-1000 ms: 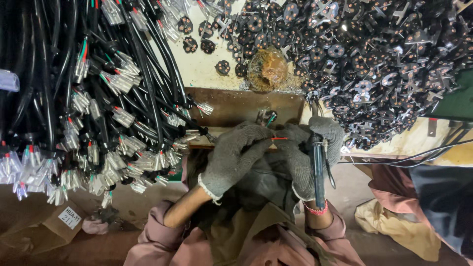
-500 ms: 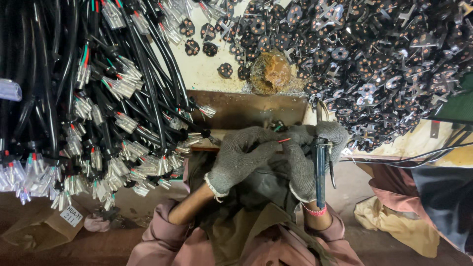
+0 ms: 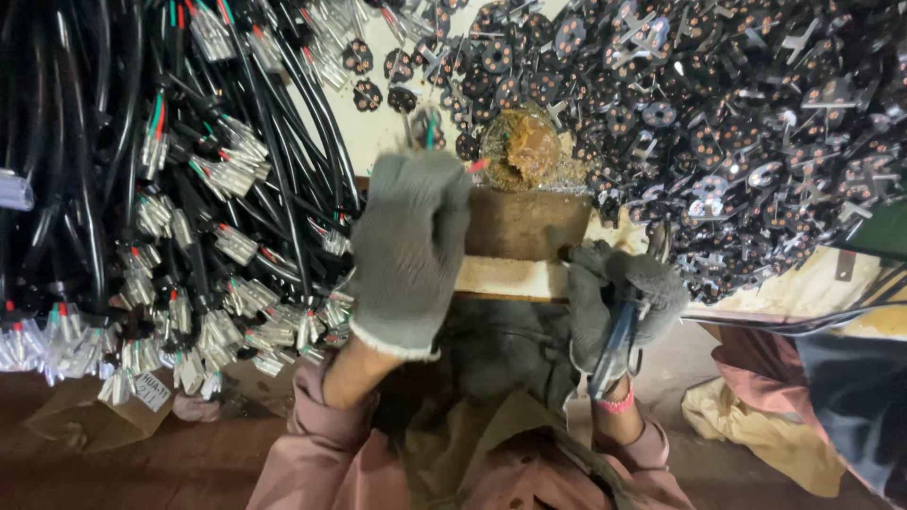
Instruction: The person solders electrical connectors onto the ends of wire harnesses at a workbench. They hold a wire with connector in one hand and a soldering iron in the other, apply solder to the joint, then place the finished harness aside and pick up the next one, repeating the cycle.
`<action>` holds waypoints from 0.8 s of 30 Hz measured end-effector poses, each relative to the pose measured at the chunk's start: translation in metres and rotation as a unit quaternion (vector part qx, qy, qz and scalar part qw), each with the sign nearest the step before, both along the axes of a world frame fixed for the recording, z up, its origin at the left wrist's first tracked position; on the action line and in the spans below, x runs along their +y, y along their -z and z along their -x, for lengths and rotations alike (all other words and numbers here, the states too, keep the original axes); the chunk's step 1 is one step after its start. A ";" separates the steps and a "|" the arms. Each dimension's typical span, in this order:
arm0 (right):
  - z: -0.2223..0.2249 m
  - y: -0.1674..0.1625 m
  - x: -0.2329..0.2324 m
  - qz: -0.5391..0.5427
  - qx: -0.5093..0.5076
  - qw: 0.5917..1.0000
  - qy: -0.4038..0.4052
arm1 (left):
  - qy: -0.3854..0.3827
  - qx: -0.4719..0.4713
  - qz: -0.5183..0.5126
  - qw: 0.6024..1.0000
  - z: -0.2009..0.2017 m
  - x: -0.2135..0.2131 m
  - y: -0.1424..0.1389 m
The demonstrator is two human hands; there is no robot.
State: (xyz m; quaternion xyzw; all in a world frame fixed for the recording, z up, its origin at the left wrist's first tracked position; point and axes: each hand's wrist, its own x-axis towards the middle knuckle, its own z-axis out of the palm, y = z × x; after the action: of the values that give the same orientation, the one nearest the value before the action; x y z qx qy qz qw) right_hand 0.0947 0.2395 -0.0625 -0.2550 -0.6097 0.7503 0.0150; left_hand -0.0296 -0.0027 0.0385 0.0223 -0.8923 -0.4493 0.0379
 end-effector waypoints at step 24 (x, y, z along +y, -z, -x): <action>0.052 -0.046 -0.016 -0.415 0.035 0.872 -0.255 | 0.138 -0.119 -0.112 0.977 -0.024 0.007 -0.009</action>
State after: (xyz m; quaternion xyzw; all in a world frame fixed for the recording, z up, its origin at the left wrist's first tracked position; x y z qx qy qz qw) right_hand 0.0425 0.2234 -0.0167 -0.0342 -0.9081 0.4143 -0.0514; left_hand -0.0056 0.0046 0.0475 -0.0438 -0.8291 -0.5410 -0.1342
